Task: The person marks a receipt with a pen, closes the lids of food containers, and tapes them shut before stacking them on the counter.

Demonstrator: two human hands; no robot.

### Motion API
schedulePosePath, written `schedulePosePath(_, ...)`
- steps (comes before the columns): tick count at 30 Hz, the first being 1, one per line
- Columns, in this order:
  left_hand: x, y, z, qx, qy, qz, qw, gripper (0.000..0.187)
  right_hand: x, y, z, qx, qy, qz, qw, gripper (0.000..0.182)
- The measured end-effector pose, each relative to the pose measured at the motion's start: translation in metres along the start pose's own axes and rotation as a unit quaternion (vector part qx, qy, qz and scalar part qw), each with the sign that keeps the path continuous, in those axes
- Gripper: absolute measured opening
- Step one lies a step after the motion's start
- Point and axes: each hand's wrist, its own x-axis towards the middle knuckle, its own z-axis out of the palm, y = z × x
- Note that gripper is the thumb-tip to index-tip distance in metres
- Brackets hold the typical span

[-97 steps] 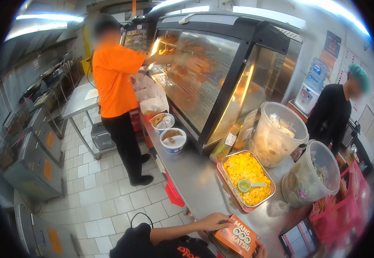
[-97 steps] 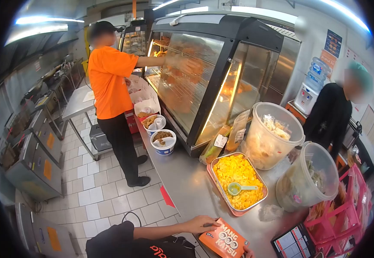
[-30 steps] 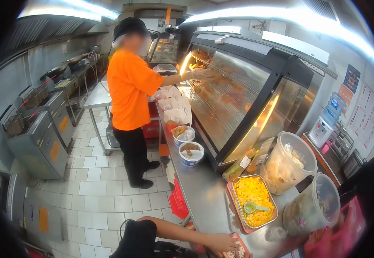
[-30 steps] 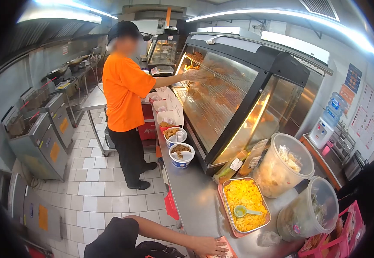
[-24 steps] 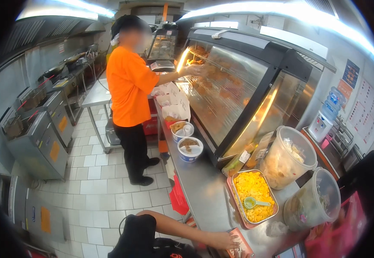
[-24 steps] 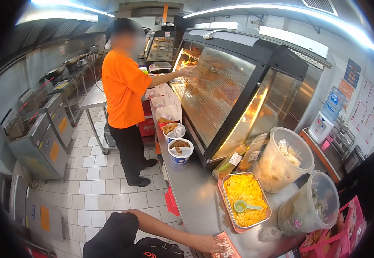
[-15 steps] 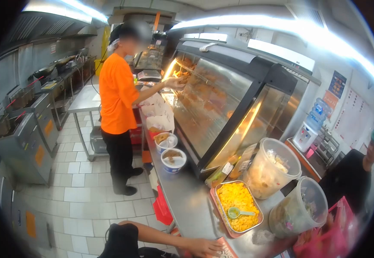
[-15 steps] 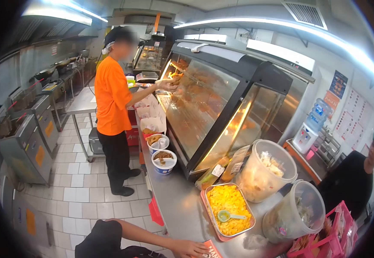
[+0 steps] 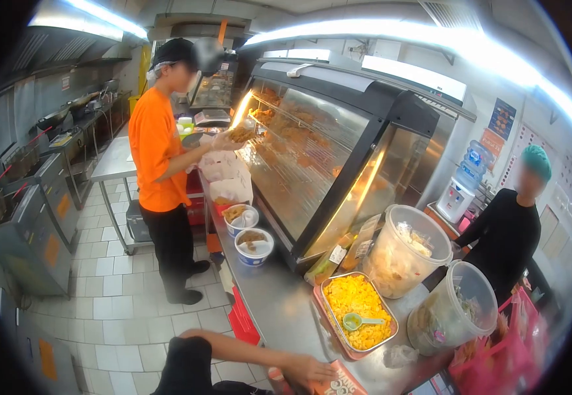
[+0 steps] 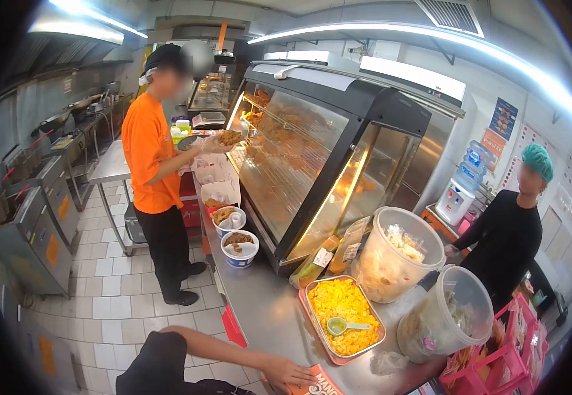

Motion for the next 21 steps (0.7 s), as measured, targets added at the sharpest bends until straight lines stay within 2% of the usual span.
schedulePosePath(2,0.001,-0.018,0.006,0.041,-0.120,0.092,0.988,0.053,0.005,-0.001,-0.003,0.000,-0.008,-0.002,1.000,0.036)
schedulePosePath(3,0.000,-0.019,0.009,0.037,-0.119,0.089,0.988,0.053,0.005,0.001,-0.004,-0.003,-0.013,-0.007,1.000,0.036)
schedulePosePath(5,-0.002,-0.023,0.014,0.165,-0.060,0.179,0.968,0.058,0.002,0.007,-0.001,0.000,-0.015,-0.011,1.000,0.035)
schedulePosePath(6,-0.003,-0.023,0.017,0.164,-0.059,0.179,0.968,0.058,0.000,0.010,0.000,0.002,-0.012,-0.017,1.000,0.035)
schedulePosePath(8,-0.004,-0.017,0.017,0.065,0.010,0.133,0.989,0.057,-0.002,0.014,0.005,-0.002,-0.001,-0.023,1.000,0.034)
schedulePosePath(9,-0.007,-0.015,0.015,0.064,0.009,0.135,0.989,0.057,-0.004,0.014,0.006,-0.006,0.010,-0.029,1.000,0.034)
schedulePosePath(11,0.001,0.010,-0.013,-0.088,-0.126,-0.071,0.986,0.049,0.001,0.006,0.004,-0.015,0.018,-0.029,0.999,0.033)
schedulePosePath(12,0.000,0.020,-0.015,-0.093,-0.135,-0.059,0.985,0.049,0.004,0.000,0.003,-0.026,0.030,-0.024,0.999,0.033)
schedulePosePath(14,-0.002,0.035,-0.011,-0.098,-0.023,-0.123,0.987,0.050,0.005,-0.007,0.002,-0.037,0.050,-0.002,0.998,0.032)
schedulePosePath(15,-0.002,0.039,-0.007,-0.118,-0.049,-0.091,0.988,0.050,0.002,-0.007,0.003,-0.042,0.058,0.005,0.997,0.031)
schedulePosePath(17,-0.008,0.044,0.002,-0.057,0.032,-0.113,0.991,0.050,-0.012,-0.007,0.010,-0.081,0.100,0.046,0.991,0.031)
schedulePosePath(18,-0.012,0.043,0.009,-0.077,0.008,-0.086,0.993,0.050,-0.020,-0.004,0.016,-0.101,0.110,0.052,0.987,0.030)
schedulePosePath(20,-0.018,0.045,0.020,0.018,0.083,-0.113,0.990,0.045,-0.030,-0.004,0.024,-0.121,0.129,0.090,0.980,0.029)
schedulePosePath(21,-0.020,0.043,0.022,0.006,0.073,-0.101,0.992,0.045,-0.027,-0.005,0.022,-0.125,0.139,0.073,0.980,0.029)
